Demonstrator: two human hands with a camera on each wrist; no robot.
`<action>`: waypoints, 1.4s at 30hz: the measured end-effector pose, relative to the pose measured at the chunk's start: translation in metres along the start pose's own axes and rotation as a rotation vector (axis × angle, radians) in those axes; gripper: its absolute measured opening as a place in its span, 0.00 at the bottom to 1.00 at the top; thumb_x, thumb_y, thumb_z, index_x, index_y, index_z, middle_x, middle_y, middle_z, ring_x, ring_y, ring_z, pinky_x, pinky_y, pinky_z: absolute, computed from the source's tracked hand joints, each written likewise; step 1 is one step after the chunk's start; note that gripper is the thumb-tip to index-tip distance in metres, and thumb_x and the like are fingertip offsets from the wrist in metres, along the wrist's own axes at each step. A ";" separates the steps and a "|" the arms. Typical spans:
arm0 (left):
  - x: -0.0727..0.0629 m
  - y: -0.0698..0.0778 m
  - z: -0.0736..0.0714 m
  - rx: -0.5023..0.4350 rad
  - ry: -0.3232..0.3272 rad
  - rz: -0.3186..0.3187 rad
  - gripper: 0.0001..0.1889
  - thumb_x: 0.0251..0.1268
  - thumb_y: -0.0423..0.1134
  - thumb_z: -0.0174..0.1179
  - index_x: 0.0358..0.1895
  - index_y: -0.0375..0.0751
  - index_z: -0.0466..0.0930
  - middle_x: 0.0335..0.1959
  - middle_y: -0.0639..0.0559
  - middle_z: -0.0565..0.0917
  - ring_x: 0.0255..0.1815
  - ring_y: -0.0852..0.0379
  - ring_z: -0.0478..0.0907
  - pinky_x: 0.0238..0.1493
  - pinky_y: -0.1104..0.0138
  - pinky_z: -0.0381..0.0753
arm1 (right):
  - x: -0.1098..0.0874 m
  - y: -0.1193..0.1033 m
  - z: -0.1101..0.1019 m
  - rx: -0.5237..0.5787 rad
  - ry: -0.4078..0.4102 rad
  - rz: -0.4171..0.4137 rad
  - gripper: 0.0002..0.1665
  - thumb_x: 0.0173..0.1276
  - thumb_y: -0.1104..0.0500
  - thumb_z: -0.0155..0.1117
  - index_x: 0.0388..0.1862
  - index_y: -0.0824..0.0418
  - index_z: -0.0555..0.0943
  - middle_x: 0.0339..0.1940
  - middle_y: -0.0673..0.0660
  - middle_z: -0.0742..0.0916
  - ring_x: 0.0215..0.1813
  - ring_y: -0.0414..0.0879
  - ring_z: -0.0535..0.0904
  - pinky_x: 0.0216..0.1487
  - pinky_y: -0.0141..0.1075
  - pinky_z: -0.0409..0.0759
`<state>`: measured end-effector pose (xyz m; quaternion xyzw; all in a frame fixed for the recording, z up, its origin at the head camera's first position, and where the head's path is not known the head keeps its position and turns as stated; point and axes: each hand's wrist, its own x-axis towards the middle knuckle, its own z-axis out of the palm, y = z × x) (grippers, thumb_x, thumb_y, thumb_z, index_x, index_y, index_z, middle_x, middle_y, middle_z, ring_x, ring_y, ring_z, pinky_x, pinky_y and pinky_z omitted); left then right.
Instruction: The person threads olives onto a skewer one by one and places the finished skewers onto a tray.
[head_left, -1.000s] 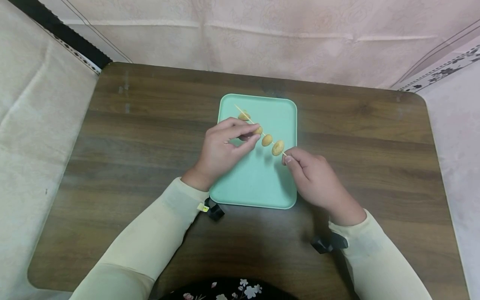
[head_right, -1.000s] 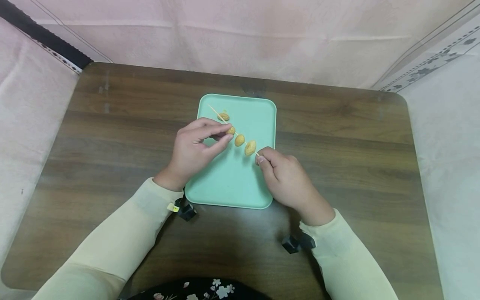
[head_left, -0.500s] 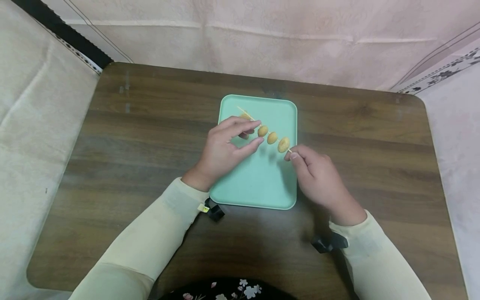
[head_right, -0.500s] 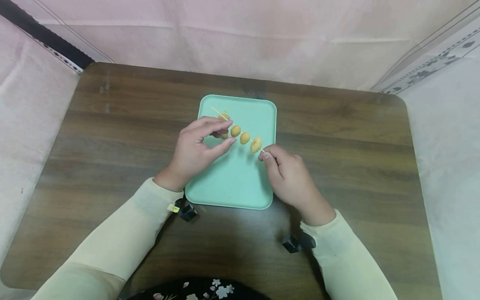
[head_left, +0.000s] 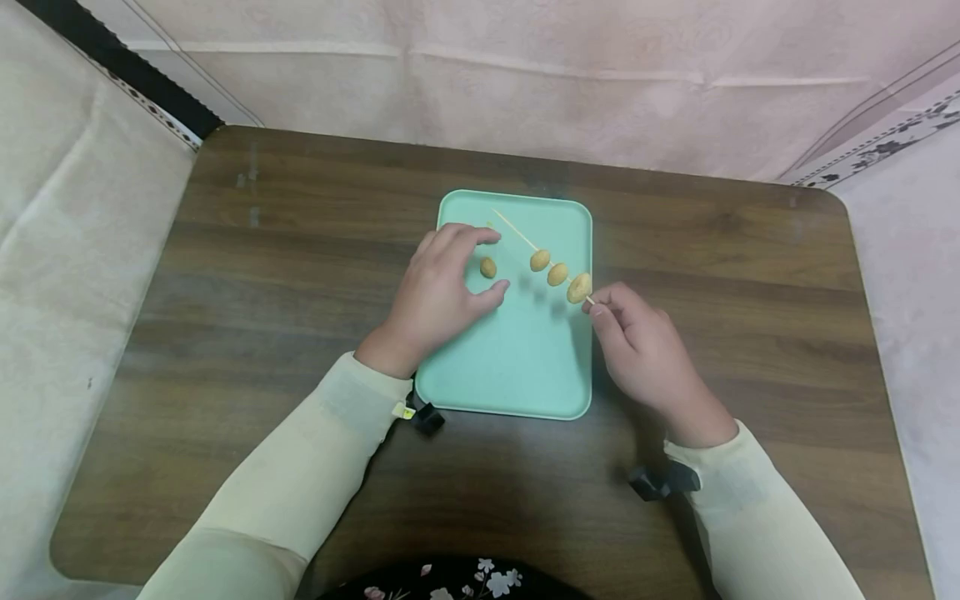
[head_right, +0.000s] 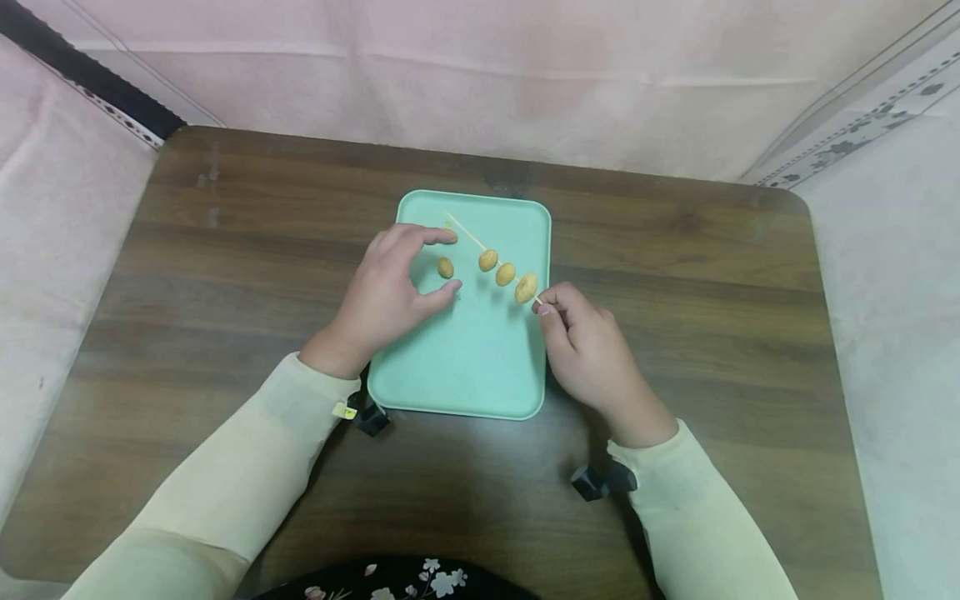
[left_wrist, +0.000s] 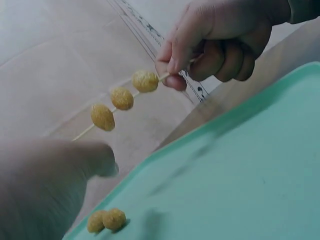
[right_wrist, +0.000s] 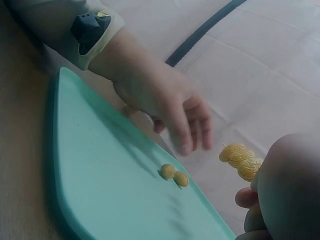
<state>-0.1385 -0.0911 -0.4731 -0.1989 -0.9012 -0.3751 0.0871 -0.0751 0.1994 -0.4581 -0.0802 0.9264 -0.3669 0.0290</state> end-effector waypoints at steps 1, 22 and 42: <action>0.000 -0.001 0.001 0.023 -0.019 -0.031 0.29 0.71 0.46 0.78 0.72 0.46 0.84 0.69 0.46 0.85 0.69 0.41 0.79 0.73 0.47 0.78 | 0.000 0.000 0.000 0.000 -0.002 0.003 0.14 0.93 0.50 0.53 0.55 0.55 0.84 0.31 0.55 0.81 0.36 0.52 0.78 0.39 0.43 0.76; 0.001 -0.019 0.021 0.211 -0.052 -0.063 0.22 0.81 0.49 0.72 0.69 0.45 0.90 0.56 0.47 0.90 0.57 0.42 0.83 0.61 0.46 0.80 | 0.003 0.004 0.005 0.010 -0.049 0.017 0.14 0.93 0.50 0.53 0.54 0.54 0.84 0.30 0.55 0.79 0.36 0.52 0.78 0.38 0.43 0.76; 0.005 -0.016 0.005 -0.808 0.213 -0.267 0.19 0.75 0.32 0.75 0.67 0.41 0.90 0.61 0.45 0.91 0.51 0.57 0.91 0.52 0.71 0.91 | 0.001 0.006 0.005 0.038 -0.001 -0.045 0.13 0.93 0.52 0.54 0.55 0.56 0.85 0.39 0.54 0.87 0.40 0.51 0.79 0.42 0.43 0.78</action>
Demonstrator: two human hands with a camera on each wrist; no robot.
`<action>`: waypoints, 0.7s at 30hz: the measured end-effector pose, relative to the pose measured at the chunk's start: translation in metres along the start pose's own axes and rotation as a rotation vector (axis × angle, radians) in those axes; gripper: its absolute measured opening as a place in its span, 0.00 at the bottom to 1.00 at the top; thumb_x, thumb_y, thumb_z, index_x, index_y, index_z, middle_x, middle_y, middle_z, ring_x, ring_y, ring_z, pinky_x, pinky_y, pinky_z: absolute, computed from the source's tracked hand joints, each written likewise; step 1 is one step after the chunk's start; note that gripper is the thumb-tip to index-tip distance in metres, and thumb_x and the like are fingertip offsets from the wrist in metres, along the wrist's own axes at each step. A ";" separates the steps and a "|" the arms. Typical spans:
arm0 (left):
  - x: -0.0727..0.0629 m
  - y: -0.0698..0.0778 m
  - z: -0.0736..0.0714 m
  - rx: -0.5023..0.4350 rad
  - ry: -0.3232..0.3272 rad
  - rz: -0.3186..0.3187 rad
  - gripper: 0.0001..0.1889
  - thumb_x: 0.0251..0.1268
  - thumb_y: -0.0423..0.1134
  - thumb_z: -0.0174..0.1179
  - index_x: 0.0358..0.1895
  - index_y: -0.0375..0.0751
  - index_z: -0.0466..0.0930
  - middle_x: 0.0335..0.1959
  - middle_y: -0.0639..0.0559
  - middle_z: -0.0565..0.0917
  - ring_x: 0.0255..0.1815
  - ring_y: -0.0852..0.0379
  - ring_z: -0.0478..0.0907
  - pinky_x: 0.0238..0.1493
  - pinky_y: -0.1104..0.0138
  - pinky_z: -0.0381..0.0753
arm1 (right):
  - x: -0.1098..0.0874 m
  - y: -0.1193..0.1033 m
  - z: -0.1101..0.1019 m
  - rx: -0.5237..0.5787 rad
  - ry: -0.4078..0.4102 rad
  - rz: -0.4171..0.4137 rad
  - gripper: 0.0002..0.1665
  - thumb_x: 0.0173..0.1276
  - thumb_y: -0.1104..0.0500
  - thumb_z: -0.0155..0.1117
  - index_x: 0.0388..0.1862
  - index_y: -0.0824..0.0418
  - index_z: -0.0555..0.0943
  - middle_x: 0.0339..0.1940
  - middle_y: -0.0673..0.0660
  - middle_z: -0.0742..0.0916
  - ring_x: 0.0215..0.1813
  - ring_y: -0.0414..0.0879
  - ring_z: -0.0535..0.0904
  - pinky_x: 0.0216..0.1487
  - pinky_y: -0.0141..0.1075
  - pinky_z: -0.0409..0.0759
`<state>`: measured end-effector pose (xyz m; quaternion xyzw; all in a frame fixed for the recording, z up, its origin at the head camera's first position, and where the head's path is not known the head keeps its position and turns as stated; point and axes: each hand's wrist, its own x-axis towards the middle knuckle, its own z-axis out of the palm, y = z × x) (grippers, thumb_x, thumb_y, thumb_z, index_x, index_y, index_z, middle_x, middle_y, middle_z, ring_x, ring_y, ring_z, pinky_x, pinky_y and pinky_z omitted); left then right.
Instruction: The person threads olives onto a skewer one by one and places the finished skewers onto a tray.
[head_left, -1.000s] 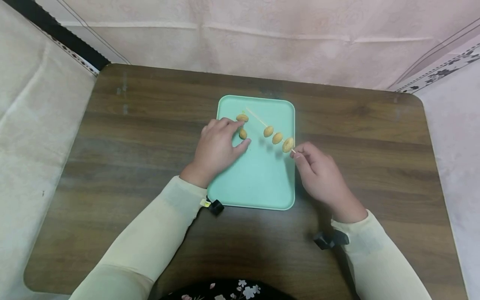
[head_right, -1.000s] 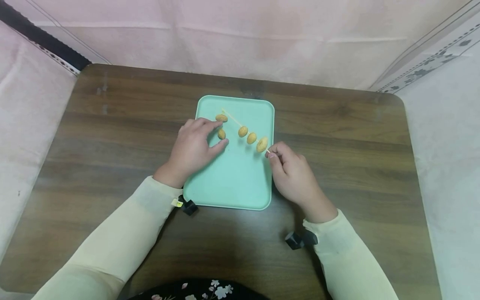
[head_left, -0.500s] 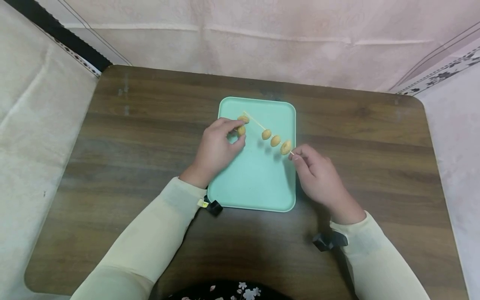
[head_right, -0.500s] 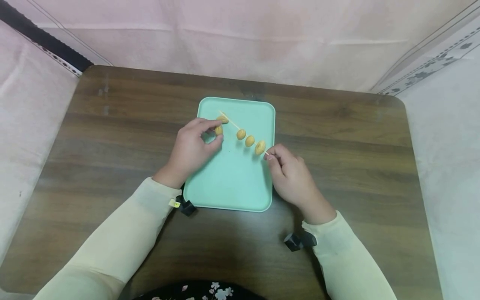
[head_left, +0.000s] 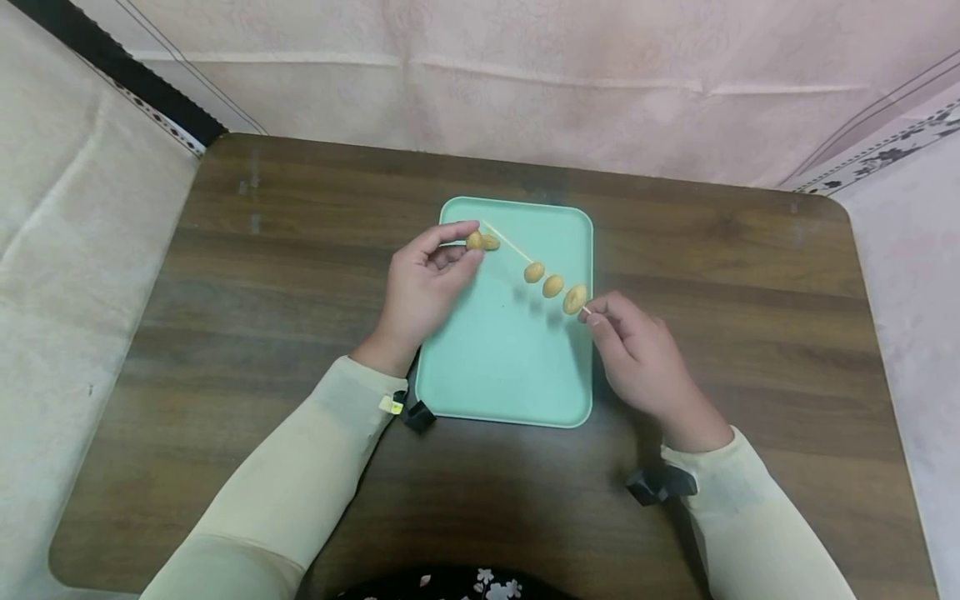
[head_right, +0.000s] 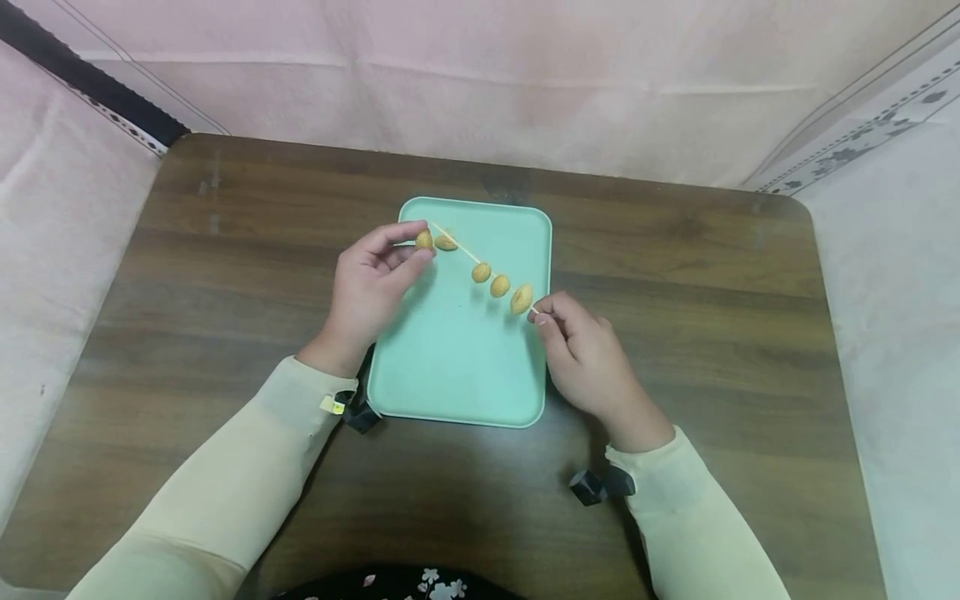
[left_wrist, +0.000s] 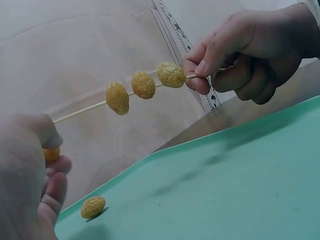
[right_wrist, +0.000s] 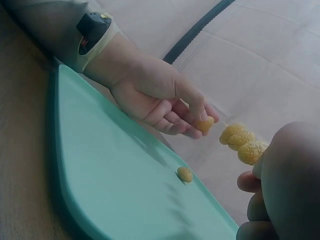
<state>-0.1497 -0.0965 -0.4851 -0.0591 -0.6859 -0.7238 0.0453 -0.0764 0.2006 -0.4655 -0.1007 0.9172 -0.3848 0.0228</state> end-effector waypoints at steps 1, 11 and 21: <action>0.000 0.000 0.000 -0.003 0.004 0.019 0.20 0.75 0.32 0.75 0.67 0.41 0.90 0.61 0.44 0.91 0.51 0.56 0.90 0.53 0.71 0.91 | 0.000 0.000 0.000 -0.001 0.001 -0.005 0.13 0.93 0.52 0.54 0.55 0.56 0.85 0.40 0.54 0.87 0.40 0.51 0.79 0.42 0.42 0.78; 0.002 -0.004 -0.002 -0.029 0.116 0.112 0.16 0.70 0.28 0.77 0.58 0.36 0.89 0.50 0.51 0.89 0.48 0.47 0.83 0.47 0.71 0.84 | -0.003 0.003 0.002 -0.005 0.001 -0.081 0.09 0.91 0.56 0.59 0.53 0.54 0.85 0.38 0.52 0.88 0.39 0.46 0.79 0.42 0.38 0.77; 0.003 -0.004 -0.003 -0.044 0.129 0.205 0.14 0.70 0.25 0.74 0.56 0.29 0.88 0.55 0.46 0.90 0.47 0.52 0.84 0.52 0.68 0.85 | -0.003 0.005 0.003 -0.027 -0.007 -0.121 0.07 0.90 0.57 0.60 0.53 0.53 0.85 0.33 0.49 0.85 0.36 0.45 0.78 0.39 0.38 0.77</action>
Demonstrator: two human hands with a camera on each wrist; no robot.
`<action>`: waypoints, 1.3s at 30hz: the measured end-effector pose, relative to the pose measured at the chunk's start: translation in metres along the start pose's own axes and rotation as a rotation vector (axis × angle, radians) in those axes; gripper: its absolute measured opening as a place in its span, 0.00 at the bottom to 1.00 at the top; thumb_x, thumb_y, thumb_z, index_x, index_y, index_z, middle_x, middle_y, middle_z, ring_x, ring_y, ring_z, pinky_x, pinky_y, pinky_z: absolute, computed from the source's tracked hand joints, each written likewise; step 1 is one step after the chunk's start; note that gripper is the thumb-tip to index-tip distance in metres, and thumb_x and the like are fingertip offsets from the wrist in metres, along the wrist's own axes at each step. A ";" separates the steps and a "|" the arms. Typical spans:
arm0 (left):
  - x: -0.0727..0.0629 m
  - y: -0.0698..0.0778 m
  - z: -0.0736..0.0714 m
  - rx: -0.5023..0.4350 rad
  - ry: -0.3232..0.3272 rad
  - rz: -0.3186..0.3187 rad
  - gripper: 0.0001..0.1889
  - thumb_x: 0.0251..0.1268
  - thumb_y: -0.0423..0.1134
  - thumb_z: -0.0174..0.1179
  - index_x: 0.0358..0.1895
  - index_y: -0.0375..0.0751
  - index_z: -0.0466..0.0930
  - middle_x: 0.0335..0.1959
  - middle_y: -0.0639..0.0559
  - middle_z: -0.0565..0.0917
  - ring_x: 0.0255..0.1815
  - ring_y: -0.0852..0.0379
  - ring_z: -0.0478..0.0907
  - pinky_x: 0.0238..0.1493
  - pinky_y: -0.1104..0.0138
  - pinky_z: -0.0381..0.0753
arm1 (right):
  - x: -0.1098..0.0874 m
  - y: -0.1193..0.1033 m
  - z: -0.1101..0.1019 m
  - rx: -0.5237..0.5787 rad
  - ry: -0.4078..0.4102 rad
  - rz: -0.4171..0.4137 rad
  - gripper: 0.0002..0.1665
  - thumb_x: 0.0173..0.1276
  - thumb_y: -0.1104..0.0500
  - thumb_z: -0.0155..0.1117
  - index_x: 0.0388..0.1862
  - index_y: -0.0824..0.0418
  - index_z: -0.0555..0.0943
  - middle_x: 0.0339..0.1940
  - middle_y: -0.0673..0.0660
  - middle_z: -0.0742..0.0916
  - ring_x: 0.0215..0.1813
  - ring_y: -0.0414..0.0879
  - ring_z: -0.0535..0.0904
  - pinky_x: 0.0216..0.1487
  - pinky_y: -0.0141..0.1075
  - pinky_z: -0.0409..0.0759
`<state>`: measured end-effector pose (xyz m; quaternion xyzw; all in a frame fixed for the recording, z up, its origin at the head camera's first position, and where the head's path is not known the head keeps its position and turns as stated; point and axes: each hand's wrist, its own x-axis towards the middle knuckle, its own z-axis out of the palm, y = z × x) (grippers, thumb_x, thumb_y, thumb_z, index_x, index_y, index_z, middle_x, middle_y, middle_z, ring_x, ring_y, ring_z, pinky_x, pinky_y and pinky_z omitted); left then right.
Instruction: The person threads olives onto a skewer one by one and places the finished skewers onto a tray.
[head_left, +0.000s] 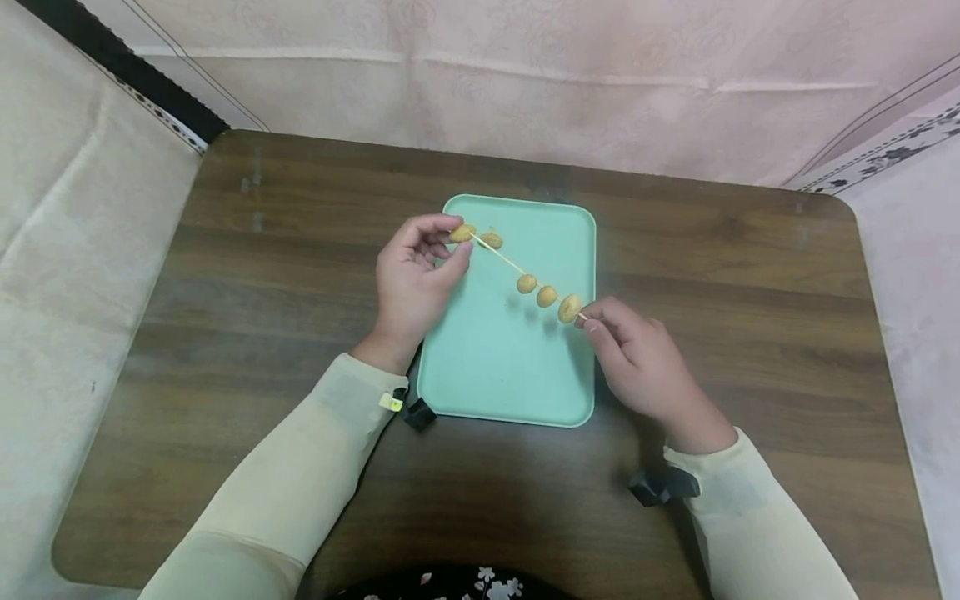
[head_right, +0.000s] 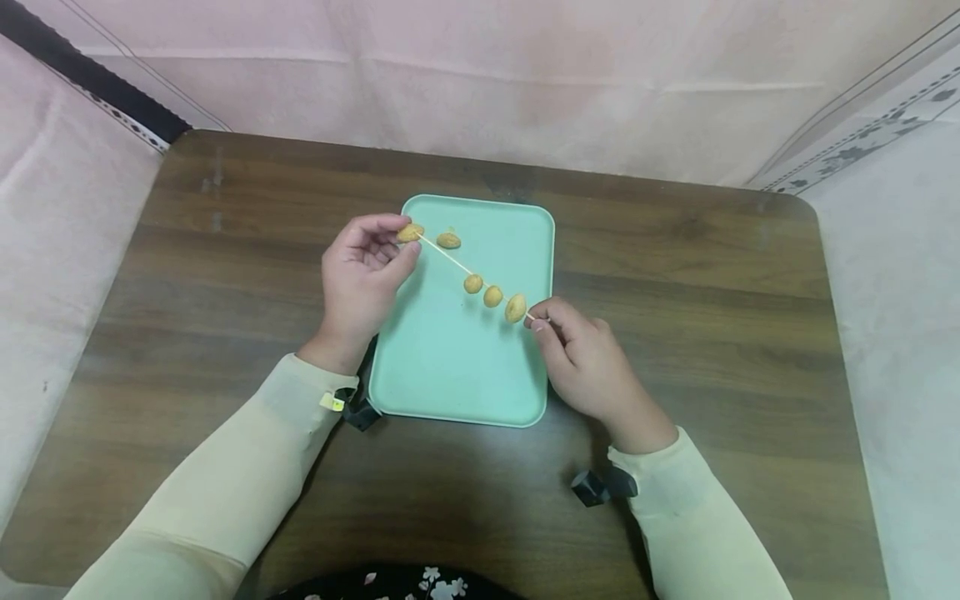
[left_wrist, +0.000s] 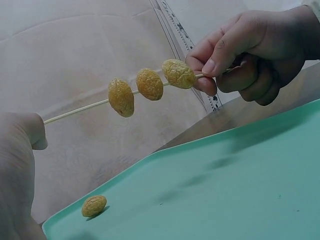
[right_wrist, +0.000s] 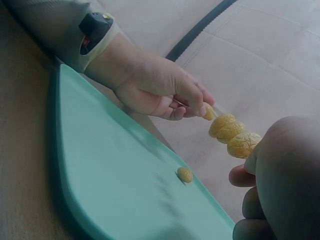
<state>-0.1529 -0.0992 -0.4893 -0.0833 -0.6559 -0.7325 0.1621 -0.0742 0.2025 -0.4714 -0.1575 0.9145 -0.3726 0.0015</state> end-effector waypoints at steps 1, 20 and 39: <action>0.000 0.000 0.000 0.003 -0.003 0.005 0.14 0.70 0.25 0.74 0.56 0.29 0.88 0.55 0.45 0.90 0.48 0.54 0.85 0.53 0.68 0.86 | 0.000 0.000 0.000 -0.002 0.000 -0.004 0.07 0.90 0.57 0.60 0.54 0.53 0.85 0.32 0.49 0.85 0.35 0.45 0.78 0.39 0.38 0.77; -0.001 -0.002 0.000 -0.026 -0.017 0.114 0.20 0.71 0.22 0.75 0.63 0.22 0.84 0.59 0.29 0.86 0.56 0.53 0.89 0.61 0.65 0.91 | 0.001 -0.003 0.002 -0.019 -0.039 0.008 0.10 0.91 0.56 0.58 0.58 0.55 0.85 0.30 0.50 0.82 0.34 0.47 0.76 0.38 0.39 0.77; 0.000 -0.003 -0.002 0.100 -0.021 0.229 0.13 0.72 0.27 0.76 0.56 0.29 0.93 0.51 0.33 0.91 0.49 0.56 0.91 0.58 0.63 0.94 | 0.000 -0.005 0.003 -0.010 -0.054 0.007 0.11 0.92 0.54 0.57 0.59 0.54 0.85 0.35 0.52 0.88 0.35 0.47 0.77 0.40 0.40 0.77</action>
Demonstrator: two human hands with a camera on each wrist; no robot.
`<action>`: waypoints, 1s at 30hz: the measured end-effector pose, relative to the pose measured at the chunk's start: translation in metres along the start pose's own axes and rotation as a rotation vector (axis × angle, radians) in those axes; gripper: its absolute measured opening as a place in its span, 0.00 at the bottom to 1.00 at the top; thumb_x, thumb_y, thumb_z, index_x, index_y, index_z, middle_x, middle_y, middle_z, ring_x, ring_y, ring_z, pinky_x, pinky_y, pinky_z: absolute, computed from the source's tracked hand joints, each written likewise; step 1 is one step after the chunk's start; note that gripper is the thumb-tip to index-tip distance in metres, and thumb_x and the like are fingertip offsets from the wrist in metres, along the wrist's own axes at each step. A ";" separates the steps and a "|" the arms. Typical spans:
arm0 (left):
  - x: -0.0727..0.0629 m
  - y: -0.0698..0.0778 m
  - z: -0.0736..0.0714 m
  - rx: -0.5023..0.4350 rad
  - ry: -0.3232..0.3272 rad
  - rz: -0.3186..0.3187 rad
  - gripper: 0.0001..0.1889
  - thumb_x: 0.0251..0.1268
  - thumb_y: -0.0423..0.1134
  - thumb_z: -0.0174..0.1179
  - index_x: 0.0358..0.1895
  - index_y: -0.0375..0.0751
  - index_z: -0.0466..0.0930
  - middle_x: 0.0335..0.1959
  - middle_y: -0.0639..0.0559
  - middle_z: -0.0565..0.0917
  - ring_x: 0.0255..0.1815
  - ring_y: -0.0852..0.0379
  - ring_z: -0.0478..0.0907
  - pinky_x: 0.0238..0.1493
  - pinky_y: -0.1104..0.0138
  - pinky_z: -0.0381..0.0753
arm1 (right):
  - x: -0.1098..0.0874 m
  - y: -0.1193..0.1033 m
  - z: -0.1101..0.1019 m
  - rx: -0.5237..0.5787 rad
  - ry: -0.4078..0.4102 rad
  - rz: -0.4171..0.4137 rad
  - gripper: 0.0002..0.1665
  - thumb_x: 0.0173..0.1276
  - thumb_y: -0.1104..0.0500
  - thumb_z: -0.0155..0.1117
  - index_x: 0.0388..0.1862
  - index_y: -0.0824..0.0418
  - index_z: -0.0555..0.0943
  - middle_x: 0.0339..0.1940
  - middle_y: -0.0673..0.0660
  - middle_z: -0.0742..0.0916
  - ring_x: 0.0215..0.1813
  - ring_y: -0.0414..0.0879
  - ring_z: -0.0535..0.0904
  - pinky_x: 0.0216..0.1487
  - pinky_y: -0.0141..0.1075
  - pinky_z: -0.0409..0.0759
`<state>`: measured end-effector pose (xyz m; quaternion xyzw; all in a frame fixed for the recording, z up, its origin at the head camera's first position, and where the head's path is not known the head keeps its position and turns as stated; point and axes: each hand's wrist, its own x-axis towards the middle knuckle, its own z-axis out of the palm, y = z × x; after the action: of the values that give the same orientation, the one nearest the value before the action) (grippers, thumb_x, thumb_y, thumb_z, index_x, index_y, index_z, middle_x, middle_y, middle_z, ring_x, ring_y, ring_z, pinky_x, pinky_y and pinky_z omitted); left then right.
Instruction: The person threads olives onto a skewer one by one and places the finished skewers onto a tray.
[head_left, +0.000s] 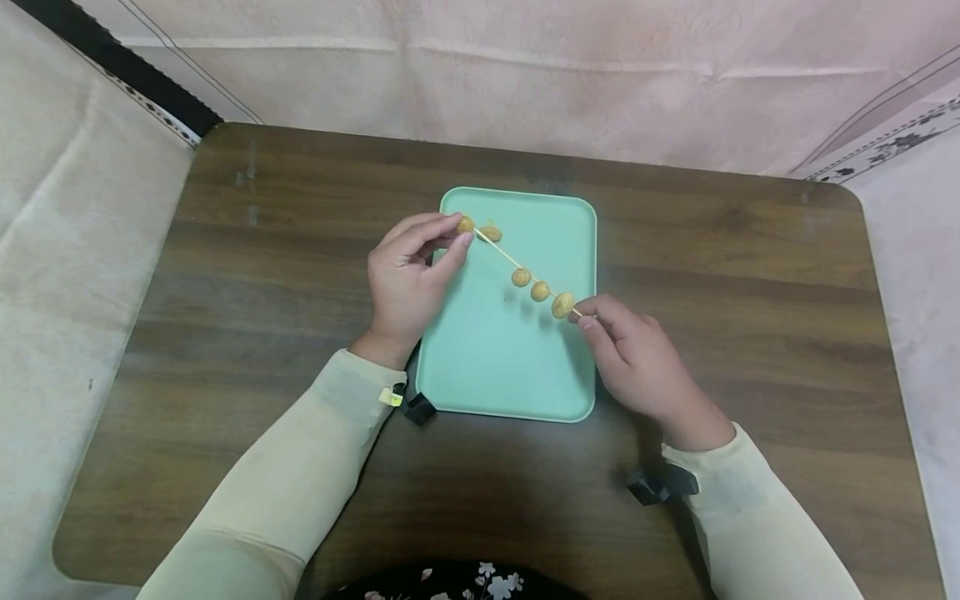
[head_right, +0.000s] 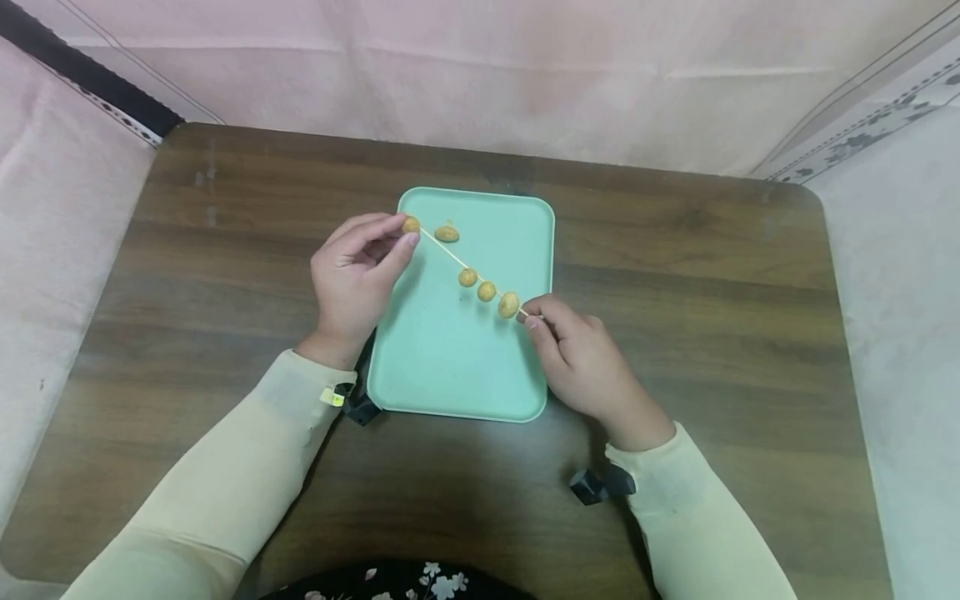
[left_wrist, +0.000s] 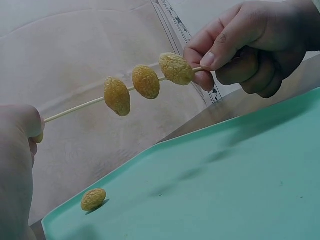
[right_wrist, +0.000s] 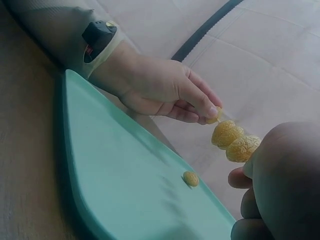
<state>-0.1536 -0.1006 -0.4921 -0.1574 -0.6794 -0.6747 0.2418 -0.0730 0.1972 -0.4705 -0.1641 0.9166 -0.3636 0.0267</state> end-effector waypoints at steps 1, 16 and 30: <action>0.000 0.000 0.000 0.003 -0.004 0.002 0.13 0.72 0.27 0.76 0.56 0.29 0.93 0.51 0.33 0.91 0.49 0.56 0.91 0.58 0.63 0.94 | 0.000 0.000 0.000 0.002 0.001 -0.001 0.11 0.92 0.54 0.57 0.59 0.54 0.85 0.35 0.53 0.87 0.35 0.47 0.77 0.40 0.40 0.77; -0.006 0.002 0.008 0.090 -0.048 0.024 0.11 0.67 0.29 0.81 0.51 0.36 0.97 0.46 0.42 0.94 0.43 0.53 0.92 0.52 0.65 0.93 | 0.003 -0.005 0.004 0.012 -0.020 -0.003 0.11 0.92 0.54 0.58 0.61 0.54 0.85 0.44 0.53 0.92 0.37 0.46 0.78 0.43 0.41 0.79; -0.008 0.004 0.011 0.125 -0.145 0.089 0.11 0.67 0.29 0.81 0.51 0.35 0.97 0.45 0.41 0.94 0.46 0.51 0.93 0.51 0.68 0.92 | 0.005 -0.009 0.005 0.033 -0.005 -0.010 0.12 0.92 0.55 0.57 0.60 0.54 0.86 0.44 0.54 0.93 0.37 0.47 0.79 0.43 0.41 0.79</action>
<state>-0.1456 -0.0887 -0.4928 -0.2205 -0.7282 -0.6064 0.2310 -0.0741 0.1868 -0.4678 -0.1693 0.9096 -0.3782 0.0300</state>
